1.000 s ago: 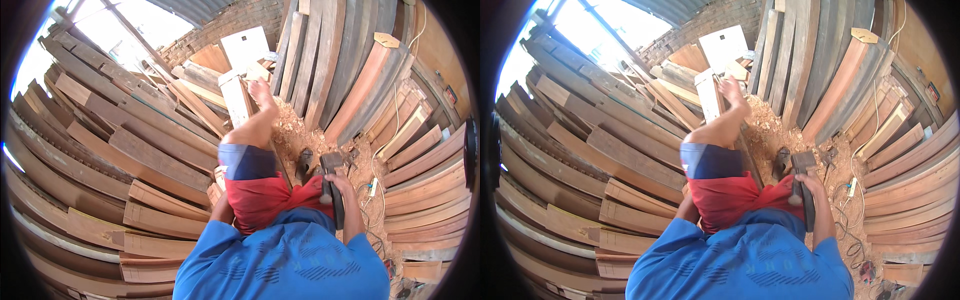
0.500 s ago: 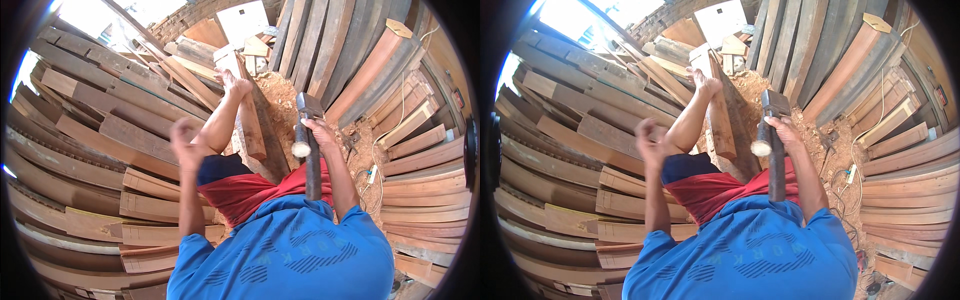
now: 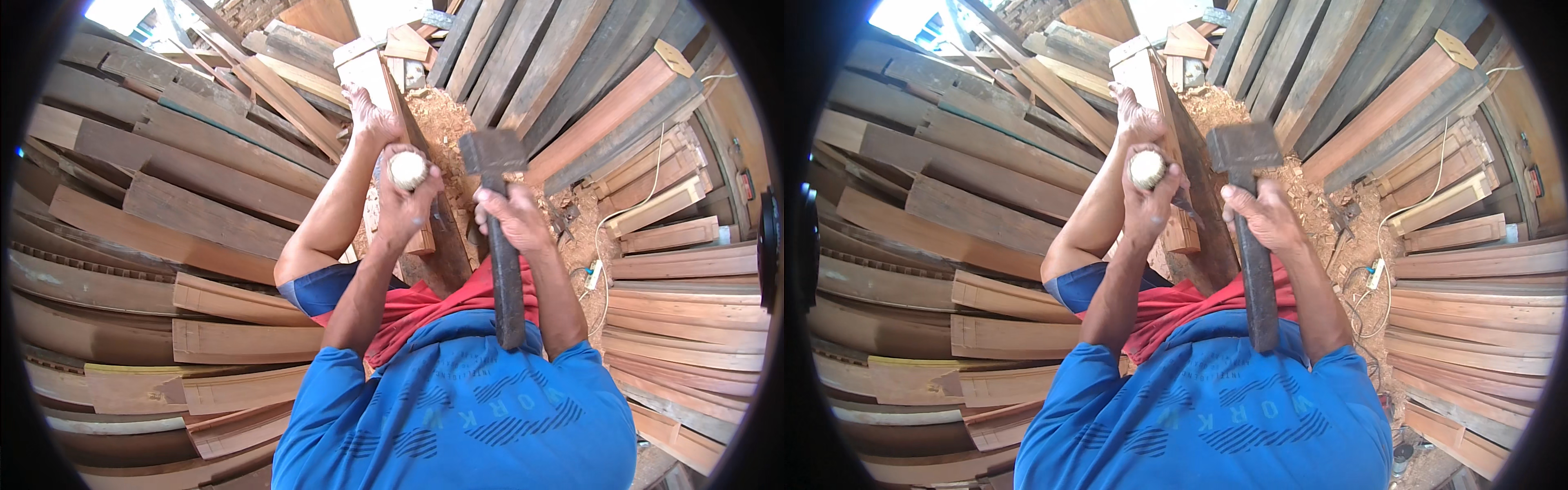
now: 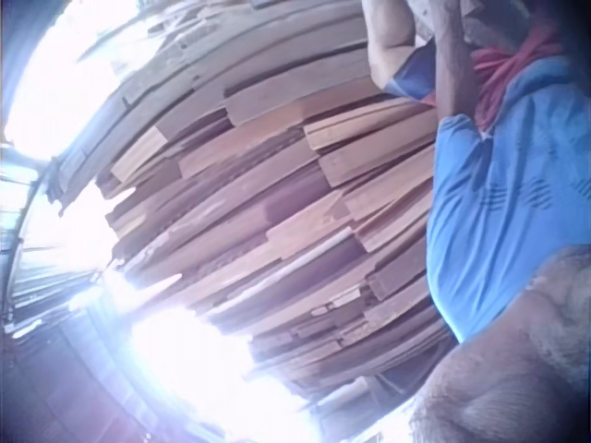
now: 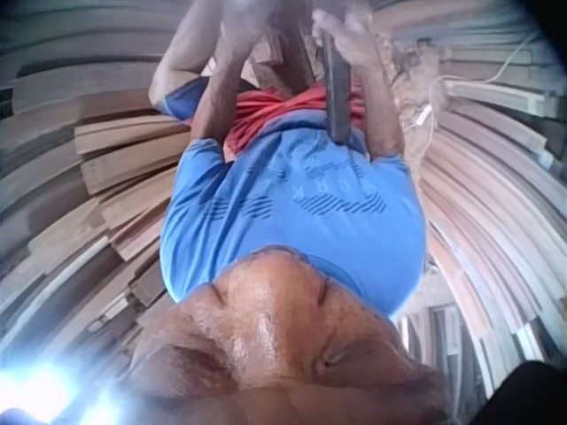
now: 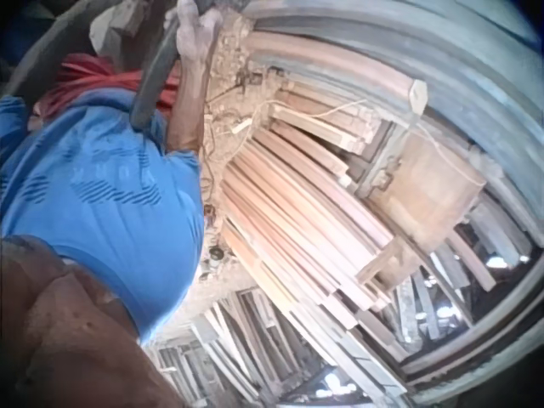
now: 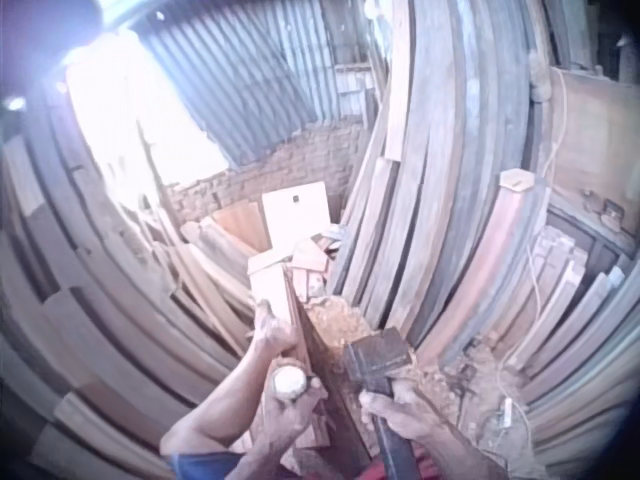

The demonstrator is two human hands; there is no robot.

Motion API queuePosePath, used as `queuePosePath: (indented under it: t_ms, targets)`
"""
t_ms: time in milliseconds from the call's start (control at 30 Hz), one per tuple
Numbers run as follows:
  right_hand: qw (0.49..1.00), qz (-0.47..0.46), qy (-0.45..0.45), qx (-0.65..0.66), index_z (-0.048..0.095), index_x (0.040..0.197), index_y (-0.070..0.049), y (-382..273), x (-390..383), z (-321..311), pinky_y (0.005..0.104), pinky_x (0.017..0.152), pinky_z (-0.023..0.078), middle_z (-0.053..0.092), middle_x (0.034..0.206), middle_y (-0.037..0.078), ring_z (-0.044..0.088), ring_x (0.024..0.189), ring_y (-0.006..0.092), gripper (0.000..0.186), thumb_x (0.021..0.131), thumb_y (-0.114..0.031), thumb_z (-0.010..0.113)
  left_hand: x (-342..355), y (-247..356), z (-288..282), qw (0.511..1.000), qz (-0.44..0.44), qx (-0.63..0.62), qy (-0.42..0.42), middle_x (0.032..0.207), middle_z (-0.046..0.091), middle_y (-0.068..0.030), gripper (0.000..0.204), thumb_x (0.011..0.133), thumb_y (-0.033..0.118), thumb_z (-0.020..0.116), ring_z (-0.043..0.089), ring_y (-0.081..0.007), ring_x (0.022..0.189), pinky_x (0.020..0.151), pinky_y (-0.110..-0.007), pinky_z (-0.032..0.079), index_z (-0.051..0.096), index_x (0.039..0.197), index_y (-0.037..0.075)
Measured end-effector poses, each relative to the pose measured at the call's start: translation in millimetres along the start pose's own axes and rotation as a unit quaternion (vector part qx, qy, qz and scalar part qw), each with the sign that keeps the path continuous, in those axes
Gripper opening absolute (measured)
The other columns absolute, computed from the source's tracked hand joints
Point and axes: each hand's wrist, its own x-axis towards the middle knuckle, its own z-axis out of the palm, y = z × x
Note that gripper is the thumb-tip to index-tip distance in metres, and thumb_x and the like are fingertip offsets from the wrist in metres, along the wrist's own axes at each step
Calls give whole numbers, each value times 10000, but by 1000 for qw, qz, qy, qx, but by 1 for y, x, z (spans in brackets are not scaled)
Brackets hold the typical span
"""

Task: The person carves a wooden plank using a chisel and a mallet. They hold the chisel with their left hand and strike it with the mallet in their right hand, while using their bare feet to secure the plank on the floor.

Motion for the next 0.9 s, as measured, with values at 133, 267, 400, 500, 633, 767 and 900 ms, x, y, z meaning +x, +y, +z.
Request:
queuePosePath:
  t_ms: [133,267,400,500,633,767,900]
  targets:
    - [980,-196,27,25,603,1109,20,-67,-12,12,316,606,537,631,819,88,627,672,169,302,969,-227,705,19,-13,-8,995,-24,101,3,871,614,15,277,908,42,760,589,-45,759,657,-223,513,532,1062,64]
    - [932,-348,93,34,579,1188,29,-106,-21,18,328,593,529,608,811,107,603,689,176,323,982,-196,684,26,-29,-12,991,1,133,-8,802,609,35,215,911,76,770,581,-37,759,658,-228,498,574,997,53]
    - [896,-431,110,7,564,1196,72,-124,-27,14,326,580,512,593,788,115,584,676,179,388,989,-230,688,27,-33,-13,991,11,137,2,800,607,30,213,908,104,785,570,-42,752,662,-232,495,590,974,49]
    - [883,-454,116,-25,555,1185,97,-129,-30,13,320,571,499,585,780,119,572,661,179,427,1000,-268,677,30,-37,-16,990,15,141,6,797,606,25,218,907,118,793,566,-45,748,662,-236,495,595,962,47]
    - [879,-458,129,-38,552,1182,102,-132,-29,14,320,570,491,574,766,120,564,641,181,461,1008,-309,666,30,-39,-20,988,13,152,9,796,606,23,224,908,129,795,566,-53,743,661,-245,496,596,962,43]
    - [870,-470,143,-36,549,1184,107,-141,-30,14,327,581,496,571,763,122,566,634,183,432,1016,-278,649,30,-40,-20,986,16,168,19,767,612,8,218,903,133,793,569,-61,726,651,-256,498,601,938,37]
    - [845,-513,154,11,596,1135,72,-170,-21,21,328,576,495,592,762,105,574,618,176,296,1000,-188,638,16,-33,-18,979,41,197,25,739,612,-5,204,894,127,791,567,-70,703,639,-261,493,611,908,31]
